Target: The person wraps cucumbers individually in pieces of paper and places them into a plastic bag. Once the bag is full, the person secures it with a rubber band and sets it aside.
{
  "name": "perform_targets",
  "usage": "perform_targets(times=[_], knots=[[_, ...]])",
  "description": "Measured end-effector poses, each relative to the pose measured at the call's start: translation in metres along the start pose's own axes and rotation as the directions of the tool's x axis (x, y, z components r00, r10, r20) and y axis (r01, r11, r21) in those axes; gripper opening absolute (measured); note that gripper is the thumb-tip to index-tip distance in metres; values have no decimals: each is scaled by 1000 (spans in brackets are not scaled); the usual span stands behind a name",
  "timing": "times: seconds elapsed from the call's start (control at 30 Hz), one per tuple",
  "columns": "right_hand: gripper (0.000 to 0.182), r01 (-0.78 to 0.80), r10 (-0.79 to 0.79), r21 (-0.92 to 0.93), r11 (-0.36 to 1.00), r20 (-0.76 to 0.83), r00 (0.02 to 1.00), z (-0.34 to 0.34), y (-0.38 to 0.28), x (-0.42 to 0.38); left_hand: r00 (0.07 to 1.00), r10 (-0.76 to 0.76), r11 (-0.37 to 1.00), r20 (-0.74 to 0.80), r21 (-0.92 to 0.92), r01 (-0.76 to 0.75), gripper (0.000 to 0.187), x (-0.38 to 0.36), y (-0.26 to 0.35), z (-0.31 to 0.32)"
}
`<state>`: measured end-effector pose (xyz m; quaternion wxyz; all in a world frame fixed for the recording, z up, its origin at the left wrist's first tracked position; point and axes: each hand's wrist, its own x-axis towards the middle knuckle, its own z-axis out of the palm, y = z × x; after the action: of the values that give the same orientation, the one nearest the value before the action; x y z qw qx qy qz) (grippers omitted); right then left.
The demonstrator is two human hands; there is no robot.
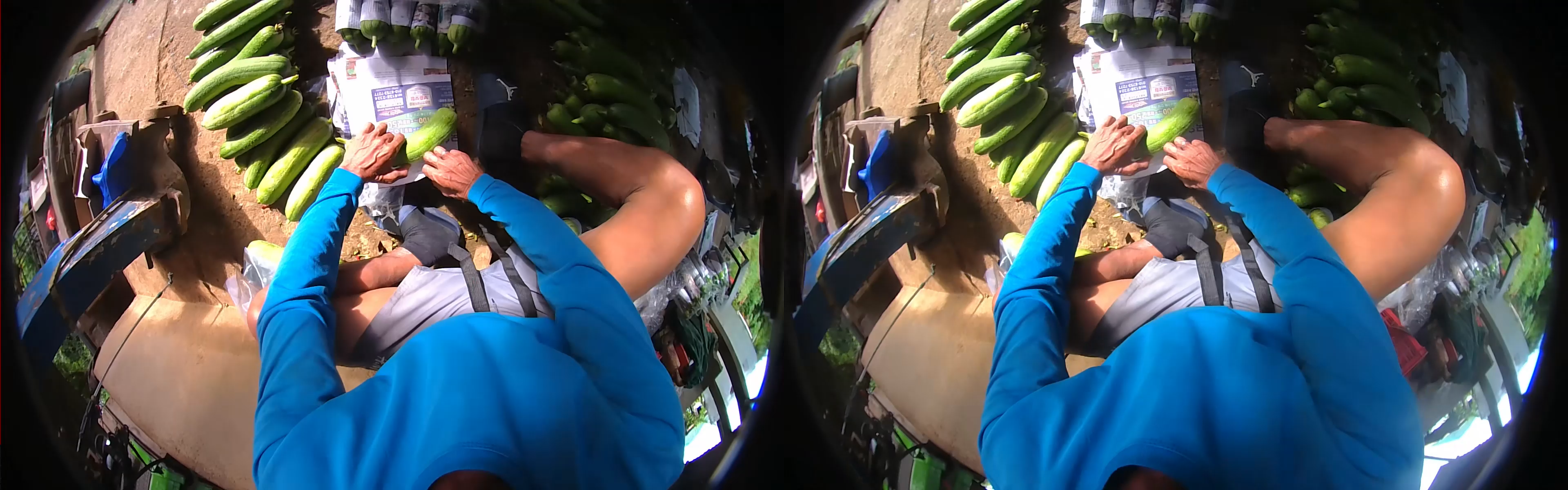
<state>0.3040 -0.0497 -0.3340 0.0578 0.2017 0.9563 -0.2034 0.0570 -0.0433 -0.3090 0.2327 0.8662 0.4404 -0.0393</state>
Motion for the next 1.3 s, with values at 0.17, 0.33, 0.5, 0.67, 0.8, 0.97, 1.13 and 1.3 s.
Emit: perform_targets(times=[0.17, 0.33, 0.5, 0.67, 0.8, 0.97, 1.13, 1.3], knots=[[33, -1, 2, 14, 1000, -42, 999, -11, -7, -8, 995, 96, 995, -30, 39, -95, 68, 3, 0, 11], [18, -5, 8, 20, 1000, -165, 986, -5, -7, -9, 983, 173, 984, -63, 56, -170, 68, 9, -3, 19], [18, -31, 32, 12, 999, -163, 986, -13, -7, -5, 967, 244, 969, -75, 65, -239, 69, 9, 3, 41], [19, -126, 190, 239, 963, -269, 944, -13, 0, -1, 990, 133, 987, -45, -83, -136, 52, 5, -1, 22], [20, -152, 256, 438, 886, -188, 948, -21, 19, 4, 927, -227, 961, -298, -224, 164, 44, 0, -12, -1], [22, -205, 305, 535, 820, -103, 947, -21, 45, 21, 915, -98, 989, -392, -141, 46, 32, -21, 9, -24], [23, -195, 284, 541, 818, -86, 955, -25, 64, 35, 967, 12, 999, -255, -28, -19, 56, -24, 43, 1], [25, -220, 280, 538, 814, -31, 959, -34, 63, 34, 840, -352, 933, -413, -227, 280, 50, -13, 47, 11]])
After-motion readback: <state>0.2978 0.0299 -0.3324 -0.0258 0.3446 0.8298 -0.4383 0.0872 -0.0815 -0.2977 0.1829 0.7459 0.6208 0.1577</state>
